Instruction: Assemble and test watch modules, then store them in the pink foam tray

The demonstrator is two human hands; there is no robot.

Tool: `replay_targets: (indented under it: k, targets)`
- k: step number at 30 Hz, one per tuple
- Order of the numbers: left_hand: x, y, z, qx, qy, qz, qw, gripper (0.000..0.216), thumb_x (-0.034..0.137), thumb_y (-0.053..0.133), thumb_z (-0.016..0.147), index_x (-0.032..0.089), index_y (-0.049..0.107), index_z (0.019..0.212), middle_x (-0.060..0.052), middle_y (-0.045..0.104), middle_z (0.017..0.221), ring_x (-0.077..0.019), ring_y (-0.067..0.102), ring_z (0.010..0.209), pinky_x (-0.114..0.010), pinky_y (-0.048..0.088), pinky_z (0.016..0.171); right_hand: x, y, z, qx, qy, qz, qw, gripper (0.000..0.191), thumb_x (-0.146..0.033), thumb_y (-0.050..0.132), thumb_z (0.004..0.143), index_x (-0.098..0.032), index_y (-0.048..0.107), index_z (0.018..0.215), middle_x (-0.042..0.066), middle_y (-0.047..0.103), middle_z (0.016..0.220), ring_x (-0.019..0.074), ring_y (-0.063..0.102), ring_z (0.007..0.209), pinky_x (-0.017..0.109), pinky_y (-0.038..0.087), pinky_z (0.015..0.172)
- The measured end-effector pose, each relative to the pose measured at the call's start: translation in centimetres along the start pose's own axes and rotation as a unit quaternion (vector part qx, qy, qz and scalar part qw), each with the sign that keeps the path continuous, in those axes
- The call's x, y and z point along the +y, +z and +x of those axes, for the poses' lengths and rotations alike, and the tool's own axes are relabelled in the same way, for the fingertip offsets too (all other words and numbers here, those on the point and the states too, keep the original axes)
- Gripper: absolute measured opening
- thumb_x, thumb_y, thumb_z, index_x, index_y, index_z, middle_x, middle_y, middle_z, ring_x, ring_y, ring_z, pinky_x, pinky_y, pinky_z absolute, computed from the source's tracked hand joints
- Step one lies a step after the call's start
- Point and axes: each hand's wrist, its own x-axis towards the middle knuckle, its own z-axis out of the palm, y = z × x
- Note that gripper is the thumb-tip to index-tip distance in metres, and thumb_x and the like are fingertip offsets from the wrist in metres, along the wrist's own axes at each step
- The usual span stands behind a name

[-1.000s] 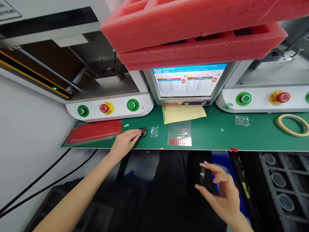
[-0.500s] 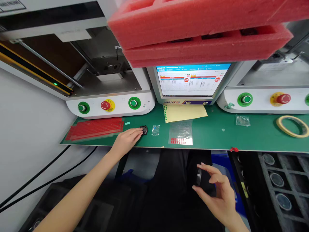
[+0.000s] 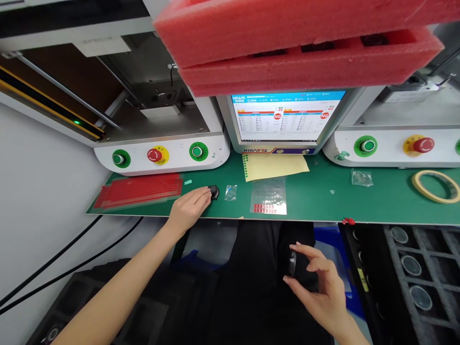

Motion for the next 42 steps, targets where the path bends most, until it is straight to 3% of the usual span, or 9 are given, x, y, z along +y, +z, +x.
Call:
replay_targets:
  k: [20,23,26,30,32,36,42]
  targets:
    - [0.1,-0.3,-0.1,-0.071,0.023,-0.027,0.997,0.02,0.017,0.054,0.089,0.013,0.074,0.094,-0.011,0.077,0.098,-0.0241,0.074,0.089,-0.034,0.061,0.08,0.1,0.3,-0.1,0.0,0.009,0.003,1.0,0.035,-0.012,0.071,0.08,-0.023,0.041,0.095,0.013,0.066,0.114,0.0231,0.065,0.113,0.036,0.055,0.093]
    - [-0.5,-1.0,0.7,-0.108,0.032,-0.053,0.992,0.026,0.015,0.052,0.087,0.014,0.074,0.099,-0.011,0.076,0.102,-0.0246,0.072,0.094,-0.035,0.06,0.083,0.1,0.5,-0.1,-0.001,0.011,0.001,1.0,0.035,-0.013,0.071,0.08,-0.023,0.041,0.095,0.013,0.066,0.114,0.0231,0.065,0.111,0.035,0.055,0.091]
    - [-1.6,-1.8,2.1,-0.162,0.044,-0.082,0.982,0.04,0.012,0.045,0.085,0.015,0.068,0.118,-0.009,0.07,0.121,-0.0232,0.065,0.112,-0.035,0.055,0.095,-0.1,0.5,0.2,-0.002,0.006,0.002,1.0,0.035,-0.014,0.071,0.08,-0.023,0.041,0.094,0.013,0.067,0.112,0.0224,0.067,0.106,0.034,0.057,0.087]
    - [-2.9,-1.8,3.6,-0.298,0.047,-0.15,0.942,0.05,0.011,0.041,0.086,0.02,0.058,0.132,-0.004,0.062,0.135,-0.0203,0.054,0.128,-0.037,0.048,0.106,-0.2,0.4,0.4,0.003,0.008,0.002,1.0,0.034,-0.015,0.071,0.08,-0.024,0.042,0.094,0.012,0.066,0.111,0.0227,0.068,0.102,0.036,0.058,0.083]
    - [-3.2,-1.5,3.9,-0.338,0.029,-0.167,0.926,0.046,0.014,0.044,0.087,0.023,0.06,0.129,-0.004,0.064,0.13,-0.0208,0.057,0.123,-0.036,0.051,0.101,-0.2,0.2,0.3,0.007,0.014,-0.003,1.0,0.033,-0.015,0.071,0.08,-0.024,0.042,0.093,0.012,0.066,0.111,0.0231,0.068,0.102,0.037,0.059,0.082]
    - [-3.9,-0.9,4.1,-0.346,0.003,-0.161,0.924,0.038,0.029,0.055,0.087,0.021,0.065,0.122,-0.01,0.068,0.118,-0.0271,0.063,0.108,-0.035,0.056,0.082,0.0,0.1,0.1,0.004,0.022,-0.012,1.0,0.034,-0.015,0.071,0.08,-0.024,0.042,0.094,0.012,0.066,0.111,0.0232,0.068,0.102,0.038,0.059,0.082]
    - [-4.7,-0.8,4.5,-0.359,-0.011,-0.18,0.916,0.035,0.038,0.058,0.085,0.022,0.068,0.115,-0.006,0.067,0.112,-0.0207,0.069,0.089,-0.026,0.054,0.074,-0.1,0.3,0.6,-0.001,0.018,-0.014,1.0,0.033,-0.016,0.071,0.08,-0.024,0.042,0.093,0.012,0.066,0.11,0.0223,0.068,0.101,0.036,0.059,0.082]
